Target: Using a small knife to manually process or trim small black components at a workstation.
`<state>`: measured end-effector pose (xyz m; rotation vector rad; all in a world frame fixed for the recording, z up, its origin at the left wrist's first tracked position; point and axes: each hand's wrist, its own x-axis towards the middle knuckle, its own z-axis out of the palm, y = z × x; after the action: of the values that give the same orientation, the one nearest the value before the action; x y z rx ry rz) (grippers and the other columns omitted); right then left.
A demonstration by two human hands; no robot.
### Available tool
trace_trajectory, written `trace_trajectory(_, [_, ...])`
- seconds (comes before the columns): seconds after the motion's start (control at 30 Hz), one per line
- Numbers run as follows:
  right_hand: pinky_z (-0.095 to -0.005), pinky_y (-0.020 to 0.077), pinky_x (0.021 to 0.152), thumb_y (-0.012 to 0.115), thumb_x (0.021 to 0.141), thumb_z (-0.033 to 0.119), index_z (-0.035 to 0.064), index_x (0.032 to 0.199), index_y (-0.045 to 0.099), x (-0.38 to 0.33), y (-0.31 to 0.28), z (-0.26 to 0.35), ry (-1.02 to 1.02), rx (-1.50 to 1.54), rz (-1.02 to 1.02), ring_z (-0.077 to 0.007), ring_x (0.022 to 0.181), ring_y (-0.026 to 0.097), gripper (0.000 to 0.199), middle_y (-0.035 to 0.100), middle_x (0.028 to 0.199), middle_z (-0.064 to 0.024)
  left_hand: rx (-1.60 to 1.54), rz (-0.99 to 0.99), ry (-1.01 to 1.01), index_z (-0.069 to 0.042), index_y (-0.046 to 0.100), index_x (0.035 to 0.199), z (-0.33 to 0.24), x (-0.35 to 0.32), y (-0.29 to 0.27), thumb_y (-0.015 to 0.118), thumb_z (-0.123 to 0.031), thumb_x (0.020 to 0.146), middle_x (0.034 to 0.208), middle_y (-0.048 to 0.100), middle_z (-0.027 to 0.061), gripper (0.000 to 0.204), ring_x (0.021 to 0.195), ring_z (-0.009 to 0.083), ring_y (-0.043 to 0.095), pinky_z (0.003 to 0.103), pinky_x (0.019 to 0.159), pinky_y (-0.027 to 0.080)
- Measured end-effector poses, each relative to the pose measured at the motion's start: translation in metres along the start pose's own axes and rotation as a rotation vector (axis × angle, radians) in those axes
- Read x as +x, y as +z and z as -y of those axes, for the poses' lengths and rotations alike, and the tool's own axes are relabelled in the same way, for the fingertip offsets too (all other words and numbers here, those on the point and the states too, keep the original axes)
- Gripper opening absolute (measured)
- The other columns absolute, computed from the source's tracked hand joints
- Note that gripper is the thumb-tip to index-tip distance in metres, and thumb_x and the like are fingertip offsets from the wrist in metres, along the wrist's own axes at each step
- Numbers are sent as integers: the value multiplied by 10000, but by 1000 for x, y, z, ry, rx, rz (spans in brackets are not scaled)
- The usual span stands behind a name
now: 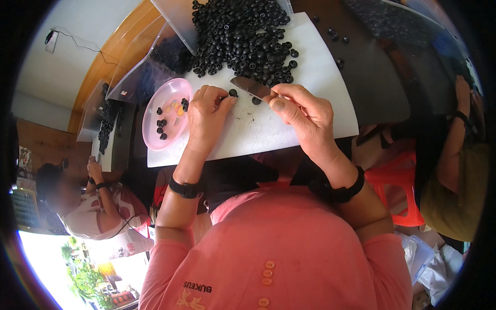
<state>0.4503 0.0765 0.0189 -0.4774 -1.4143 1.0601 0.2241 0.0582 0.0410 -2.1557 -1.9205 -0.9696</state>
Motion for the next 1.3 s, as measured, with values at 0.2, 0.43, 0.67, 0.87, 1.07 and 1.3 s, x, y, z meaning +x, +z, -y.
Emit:
trace_trajectory(0.2, [-203, 411, 577, 675, 973, 151, -42, 1108, 673, -1, 2, 4, 20, 36, -7, -39, 644, 486, 235, 708, 864, -48, -229, 58, 12, -18, 688, 938, 3, -15, -6, 749, 0, 760, 903, 636, 85, 190, 808, 193, 614, 313, 648, 497])
trace_trajectory(0.43, [-203, 415, 577, 673, 975, 168, -38, 1119, 672, -2, 1, 2, 2, -1, 3, -35, 644, 489, 251, 718, 887, -44, -190, -66, -7, -10, 665, 933, -6, -25, -16, 736, 12, 727, 955, 601, 138, 219, 888, 322, 568, 427, 736, 487])
trace_trajectory(0.67, [-200, 406, 577, 671, 976, 169, -38, 1120, 671, -2, 2, 3, 15, -26, 20, -34, 646, 485, 252, 718, 897, -39, 21, 13, 116, -21, 689, 903, -5, -6, -6, 785, -46, 723, 875, 592, 117, 206, 855, 317, 576, 423, 741, 487])
trace_trajectory(0.87, [-199, 407, 591, 668, 981, 164, -45, 1105, 674, 0, 5, 11, 40, -76, 36, -39, 660, 496, 243, 715, 883, -39, 178, 58, 172, -11, 678, 872, -6, -3, 0, 732, -14, 742, 866, 585, 133, 140, 892, 342, 567, 451, 751, 483])
trace_trajectory(1.07, [-211, 424, 580, 683, 972, 169, -21, 1041, 695, 6, 14, 6, 43, -257, 57, -46, 645, 525, 203, 675, 780, -33, -311, 48, 34, 41, 693, 909, 3, -6, -2, 684, 13, 802, 850, 638, 138, 112, 803, 270, 618, 367, 679, 515])
trace_trajectory(1.3, [-281, 432, 499, 734, 913, 184, 11, 960, 697, 3, 23, -3, -156, -495, -9, -133, 535, 567, 184, 629, 686, -73, -1409, 105, -556, 56, 675, 1052, -19, -23, -19, 629, -11, 958, 904, 702, 141, 124, 719, 154, 641, 281, 594, 515])
